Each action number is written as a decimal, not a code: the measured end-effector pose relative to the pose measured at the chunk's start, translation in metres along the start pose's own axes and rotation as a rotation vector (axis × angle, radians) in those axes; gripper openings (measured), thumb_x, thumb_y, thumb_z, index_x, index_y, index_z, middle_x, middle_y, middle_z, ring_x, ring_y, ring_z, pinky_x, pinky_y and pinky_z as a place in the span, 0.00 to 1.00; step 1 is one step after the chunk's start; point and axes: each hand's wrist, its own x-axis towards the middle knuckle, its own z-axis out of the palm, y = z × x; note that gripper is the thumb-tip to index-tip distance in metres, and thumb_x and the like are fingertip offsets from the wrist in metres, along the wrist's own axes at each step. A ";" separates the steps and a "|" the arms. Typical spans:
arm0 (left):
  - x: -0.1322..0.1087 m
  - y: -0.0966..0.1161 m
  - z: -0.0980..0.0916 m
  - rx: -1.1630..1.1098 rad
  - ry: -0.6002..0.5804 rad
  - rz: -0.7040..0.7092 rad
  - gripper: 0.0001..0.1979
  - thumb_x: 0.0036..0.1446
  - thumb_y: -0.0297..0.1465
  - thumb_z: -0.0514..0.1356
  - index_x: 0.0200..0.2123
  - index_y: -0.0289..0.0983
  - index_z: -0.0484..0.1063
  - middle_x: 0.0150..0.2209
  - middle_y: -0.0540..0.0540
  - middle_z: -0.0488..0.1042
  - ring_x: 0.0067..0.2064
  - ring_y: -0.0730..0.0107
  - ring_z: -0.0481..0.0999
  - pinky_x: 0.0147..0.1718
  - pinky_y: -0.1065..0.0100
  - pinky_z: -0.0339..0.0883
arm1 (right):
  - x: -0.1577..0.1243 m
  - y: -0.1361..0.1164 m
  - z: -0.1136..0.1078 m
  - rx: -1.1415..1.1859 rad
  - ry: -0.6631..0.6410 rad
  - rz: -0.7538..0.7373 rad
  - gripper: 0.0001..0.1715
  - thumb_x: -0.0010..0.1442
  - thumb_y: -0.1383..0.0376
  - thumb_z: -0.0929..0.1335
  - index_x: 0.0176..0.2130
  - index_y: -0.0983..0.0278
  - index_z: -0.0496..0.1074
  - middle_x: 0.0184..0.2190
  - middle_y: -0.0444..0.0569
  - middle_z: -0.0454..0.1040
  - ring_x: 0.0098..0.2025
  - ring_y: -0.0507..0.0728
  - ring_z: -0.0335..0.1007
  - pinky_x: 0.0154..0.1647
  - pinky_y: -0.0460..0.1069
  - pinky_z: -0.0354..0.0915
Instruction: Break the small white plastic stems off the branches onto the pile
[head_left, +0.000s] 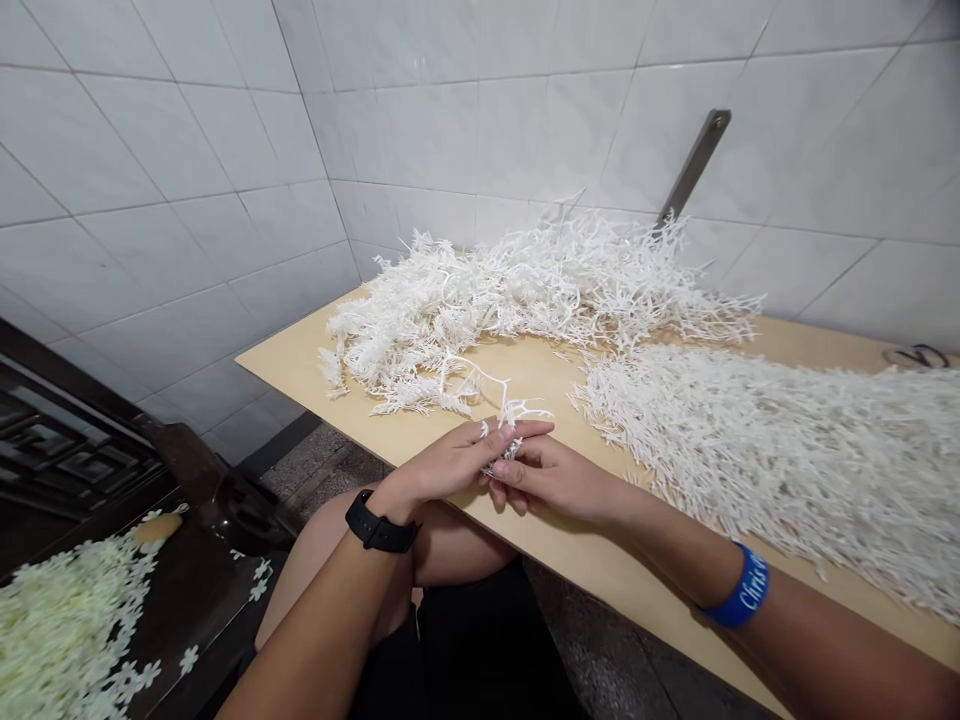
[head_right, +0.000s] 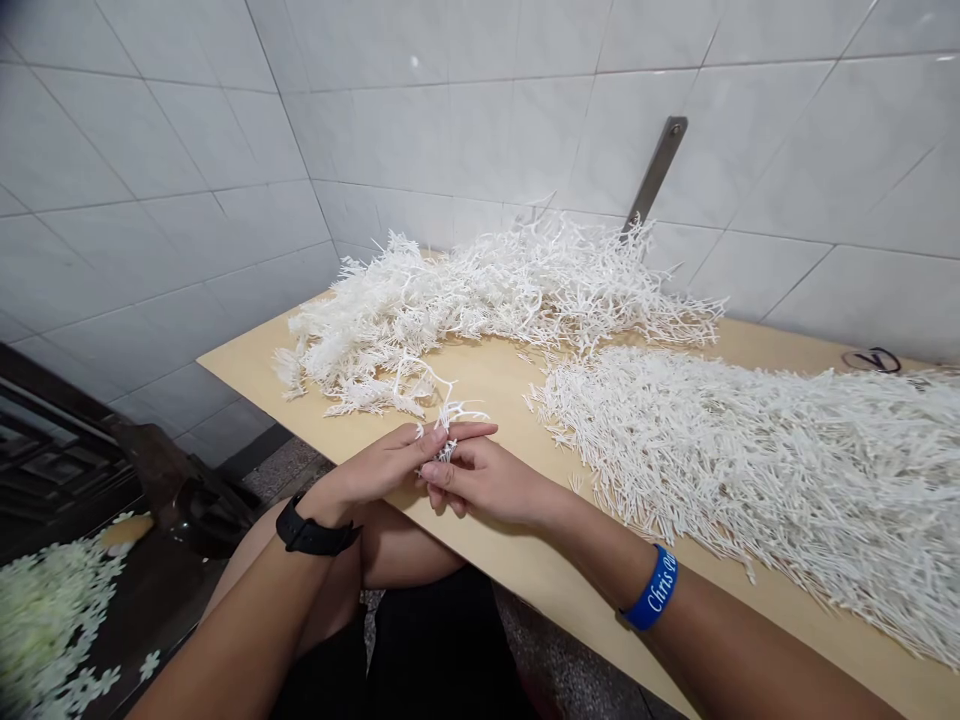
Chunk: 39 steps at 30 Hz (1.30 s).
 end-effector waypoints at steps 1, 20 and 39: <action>0.001 -0.001 0.001 0.020 0.013 0.008 0.36 0.63 0.52 0.49 0.64 0.32 0.62 0.25 0.41 0.80 0.29 0.62 0.81 0.28 0.68 0.70 | 0.001 0.001 0.000 -0.017 0.007 0.003 0.32 0.60 0.40 0.64 0.27 0.65 0.70 0.20 0.44 0.68 0.21 0.50 0.60 0.25 0.47 0.59; 0.017 -0.017 -0.006 -0.138 0.600 0.132 0.28 0.58 0.52 0.58 0.42 0.30 0.77 0.34 0.40 0.81 0.31 0.70 0.77 0.35 0.68 0.69 | -0.011 -0.007 -0.020 -0.104 0.133 0.032 0.22 0.66 0.54 0.60 0.32 0.67 0.71 0.19 0.42 0.64 0.19 0.49 0.53 0.23 0.47 0.54; 0.016 -0.018 -0.011 -0.167 0.651 0.165 0.25 0.60 0.49 0.57 0.39 0.31 0.79 0.31 0.40 0.81 0.32 0.68 0.76 0.37 0.66 0.68 | -0.023 0.001 -0.070 -1.304 0.531 -0.086 0.21 0.64 0.70 0.60 0.48 0.66 0.78 0.43 0.59 0.77 0.43 0.64 0.72 0.43 0.57 0.68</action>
